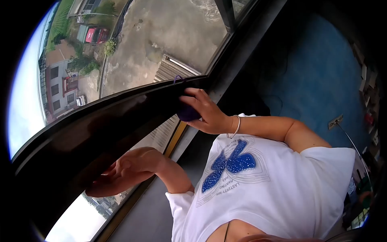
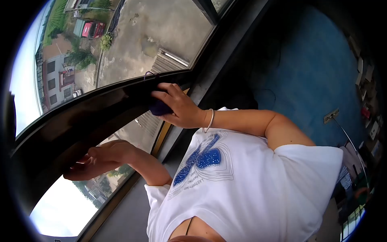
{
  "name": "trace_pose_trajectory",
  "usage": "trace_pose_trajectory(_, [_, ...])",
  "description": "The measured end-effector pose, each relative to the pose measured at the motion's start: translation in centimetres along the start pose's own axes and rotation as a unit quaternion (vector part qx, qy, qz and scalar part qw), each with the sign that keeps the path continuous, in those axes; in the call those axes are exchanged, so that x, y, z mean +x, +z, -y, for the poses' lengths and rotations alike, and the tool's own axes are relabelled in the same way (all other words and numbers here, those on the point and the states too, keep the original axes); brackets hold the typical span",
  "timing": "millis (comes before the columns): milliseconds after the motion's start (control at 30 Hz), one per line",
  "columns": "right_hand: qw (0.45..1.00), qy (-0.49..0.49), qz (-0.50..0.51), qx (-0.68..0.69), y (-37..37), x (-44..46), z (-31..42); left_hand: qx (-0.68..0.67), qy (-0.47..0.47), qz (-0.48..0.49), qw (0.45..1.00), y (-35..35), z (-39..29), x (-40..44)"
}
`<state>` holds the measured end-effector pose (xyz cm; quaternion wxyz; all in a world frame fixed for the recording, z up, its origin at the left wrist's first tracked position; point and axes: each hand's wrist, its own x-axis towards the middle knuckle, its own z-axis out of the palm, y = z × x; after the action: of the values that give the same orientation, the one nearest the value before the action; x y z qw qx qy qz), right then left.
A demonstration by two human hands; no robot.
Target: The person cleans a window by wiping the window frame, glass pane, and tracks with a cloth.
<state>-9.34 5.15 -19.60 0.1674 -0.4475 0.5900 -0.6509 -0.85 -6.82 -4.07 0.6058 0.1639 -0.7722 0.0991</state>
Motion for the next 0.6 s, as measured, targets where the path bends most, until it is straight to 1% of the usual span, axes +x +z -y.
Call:
trace_pose_trajectory(33, [1.000, -0.005, -0.012, -0.013, 0.5, 0.2, -0.4, 0.084, 0.074, 0.080, 0.990, 0.2, -0.3, 1.3])
trace_pose_trajectory(67, [0.999, -0.009, -0.023, -0.026, 1.0, 0.2, -1.0, 0.081, 0.077, 0.088, 0.990, 0.8, -0.4, 1.3])
trace_pose_trajectory(100, [0.999, -0.004, -0.028, -0.024, 1.1, -0.2, -2.0, 0.080, 0.078, 0.063, 0.992, 1.3, -0.3, 1.2])
trace_pose_trajectory(133, [0.999, -0.019, -0.017, -0.035, 1.2, -0.7, -3.1, 0.079, 0.079, 0.039, 0.993, 1.7, -0.3, 1.1])
trace_pose_trajectory(167, [0.998, -0.036, -0.005, -0.046, 1.2, -1.2, -4.4, 0.103, 0.060, 0.051, 0.992, 1.3, -0.5, 0.9])
trace_pose_trajectory(200, [0.999, -0.028, -0.004, -0.039, 0.8, -1.8, -6.1, 0.105, 0.061, 0.060, 0.991, 1.8, -0.8, 0.8])
trace_pose_trajectory(267, [0.997, 0.022, 0.009, -0.080, 1.5, -2.0, -9.0, 0.142, 0.074, 0.065, 0.985, 2.1, 0.0, 1.9])
trace_pose_trajectory(300, [0.994, 0.038, 0.021, -0.099, 2.0, -3.0, -10.9, 0.098, 0.089, 0.045, 0.990, 2.3, -0.3, 1.9])
trace_pose_trajectory(400, [0.978, 0.104, 0.055, -0.172, 2.6, -6.3, -18.9, 0.104, 0.098, 0.034, 0.989, 2.7, -0.6, 1.4])
trace_pose_trajectory(467, [0.945, 0.259, 0.103, -0.173, 2.6, -6.6, -22.9, 0.114, 0.099, 0.019, 0.988, 3.3, -0.4, 0.8])
trace_pose_trajectory(533, [0.905, 0.324, 0.189, -0.201, 2.0, -4.6, -22.9, 0.122, 0.104, 0.004, 0.987, 3.2, -0.3, 0.4])
trace_pose_trajectory(567, [0.914, 0.318, 0.162, -0.193, 2.4, -4.4, -22.9, 0.162, 0.097, 0.005, 0.982, 2.9, -0.1, 0.2])
trace_pose_trajectory(600, [0.916, 0.313, 0.165, -0.190, 2.5, -4.6, -22.7, 0.202, 0.091, 0.004, 0.975, 2.8, 0.0, 0.2])
